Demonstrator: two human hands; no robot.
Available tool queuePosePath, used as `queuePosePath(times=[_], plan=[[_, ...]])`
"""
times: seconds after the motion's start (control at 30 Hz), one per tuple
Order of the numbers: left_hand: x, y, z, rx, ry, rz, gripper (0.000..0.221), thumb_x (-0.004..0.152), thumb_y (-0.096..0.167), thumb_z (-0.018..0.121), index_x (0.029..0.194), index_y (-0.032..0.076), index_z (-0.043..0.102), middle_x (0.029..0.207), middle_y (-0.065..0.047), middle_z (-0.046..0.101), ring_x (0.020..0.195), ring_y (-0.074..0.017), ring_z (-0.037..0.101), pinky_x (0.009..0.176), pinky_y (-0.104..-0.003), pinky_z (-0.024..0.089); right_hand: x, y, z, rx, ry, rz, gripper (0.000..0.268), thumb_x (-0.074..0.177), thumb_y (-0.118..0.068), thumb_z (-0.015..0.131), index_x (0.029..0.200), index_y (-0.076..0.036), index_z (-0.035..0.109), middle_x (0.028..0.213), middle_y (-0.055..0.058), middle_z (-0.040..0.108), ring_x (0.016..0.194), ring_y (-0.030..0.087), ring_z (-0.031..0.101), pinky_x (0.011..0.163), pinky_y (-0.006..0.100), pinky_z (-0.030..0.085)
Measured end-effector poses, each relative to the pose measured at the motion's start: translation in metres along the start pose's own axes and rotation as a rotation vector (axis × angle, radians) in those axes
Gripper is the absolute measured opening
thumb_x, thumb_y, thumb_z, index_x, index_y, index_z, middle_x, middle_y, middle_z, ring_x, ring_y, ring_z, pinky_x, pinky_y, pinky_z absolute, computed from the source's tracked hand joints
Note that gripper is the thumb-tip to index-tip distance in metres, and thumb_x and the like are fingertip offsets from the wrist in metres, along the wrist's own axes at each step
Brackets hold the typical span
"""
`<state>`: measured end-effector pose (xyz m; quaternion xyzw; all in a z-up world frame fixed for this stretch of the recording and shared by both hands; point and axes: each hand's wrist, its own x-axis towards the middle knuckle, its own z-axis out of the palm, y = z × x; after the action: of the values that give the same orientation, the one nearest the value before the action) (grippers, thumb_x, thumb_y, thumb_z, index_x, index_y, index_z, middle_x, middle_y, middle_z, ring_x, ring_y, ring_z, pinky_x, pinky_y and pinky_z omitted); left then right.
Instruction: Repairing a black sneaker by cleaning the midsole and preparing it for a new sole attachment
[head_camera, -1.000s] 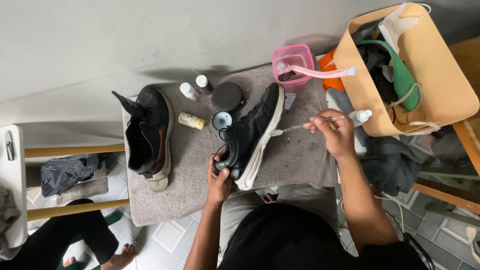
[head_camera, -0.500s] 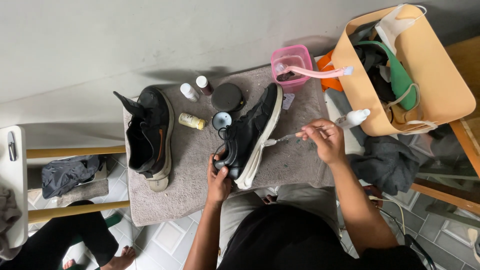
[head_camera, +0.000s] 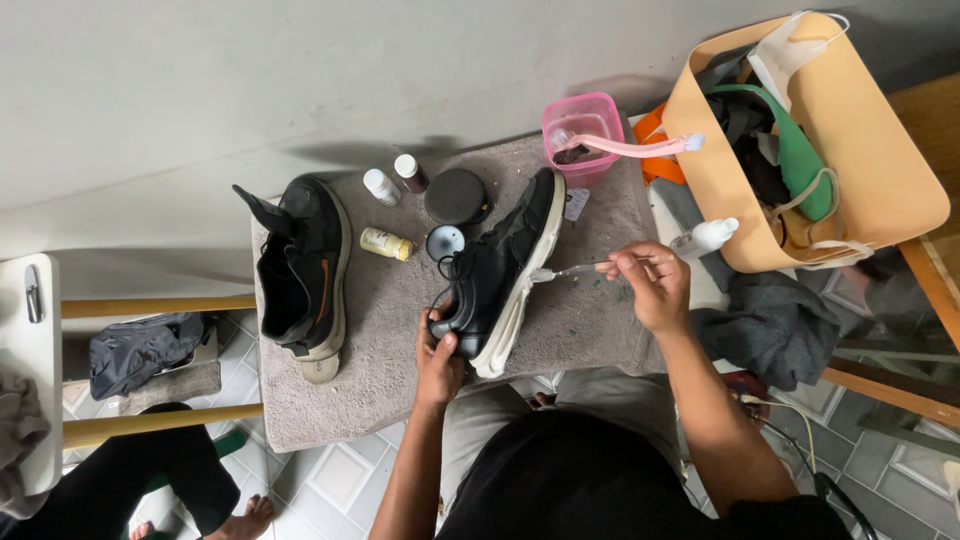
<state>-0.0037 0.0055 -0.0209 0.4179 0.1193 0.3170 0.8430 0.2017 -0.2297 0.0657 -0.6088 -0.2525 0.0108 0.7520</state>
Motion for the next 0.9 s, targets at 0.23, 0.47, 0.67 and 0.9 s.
queuePosePath(times=[0.23,0.47,0.67,0.9], plan=[[0.000,0.002,0.004,0.004,0.001,-0.004,0.039,0.087,0.025,0.073,0.109,0.013,0.043,0.119,-0.009,0.058,0.110,-0.0197,0.057,0.094,-0.040,0.050,0.008,-0.007,0.000,-0.006,0.097,-0.040,0.020,0.101,-0.010,0.065,0.095,0.008,0.066,0.079,0.025,0.071,0.069,0.022,0.069,0.067,0.036,0.060],[-0.001,0.006,0.006,0.015,-0.002,0.002,0.039,0.087,0.026,0.074,0.107,0.013,0.043,0.117,-0.010,0.059,0.107,-0.0191,0.058,0.090,-0.038,0.051,0.022,-0.011,-0.002,-0.073,0.170,-0.109,0.020,0.103,-0.008,0.064,0.094,0.010,0.065,0.080,0.026,0.071,0.071,0.024,0.071,0.069,0.037,0.061],[0.001,0.012,0.014,0.017,-0.016,0.010,0.038,0.087,0.026,0.074,0.104,0.013,0.042,0.111,-0.009,0.059,0.102,-0.0180,0.057,0.085,-0.036,0.052,0.039,-0.004,-0.007,-0.120,0.197,-0.117,0.022,0.104,-0.009,0.064,0.093,0.010,0.065,0.077,0.026,0.070,0.068,0.023,0.069,0.067,0.036,0.060],[0.000,0.022,0.025,0.025,-0.007,0.004,0.039,0.087,0.027,0.073,0.105,0.013,0.042,0.110,-0.009,0.058,0.101,-0.0184,0.057,0.084,-0.036,0.051,0.061,-0.012,-0.003,-0.172,0.204,-0.143,0.023,0.106,-0.010,0.064,0.093,0.009,0.065,0.078,0.025,0.070,0.070,0.022,0.069,0.067,0.034,0.060]])
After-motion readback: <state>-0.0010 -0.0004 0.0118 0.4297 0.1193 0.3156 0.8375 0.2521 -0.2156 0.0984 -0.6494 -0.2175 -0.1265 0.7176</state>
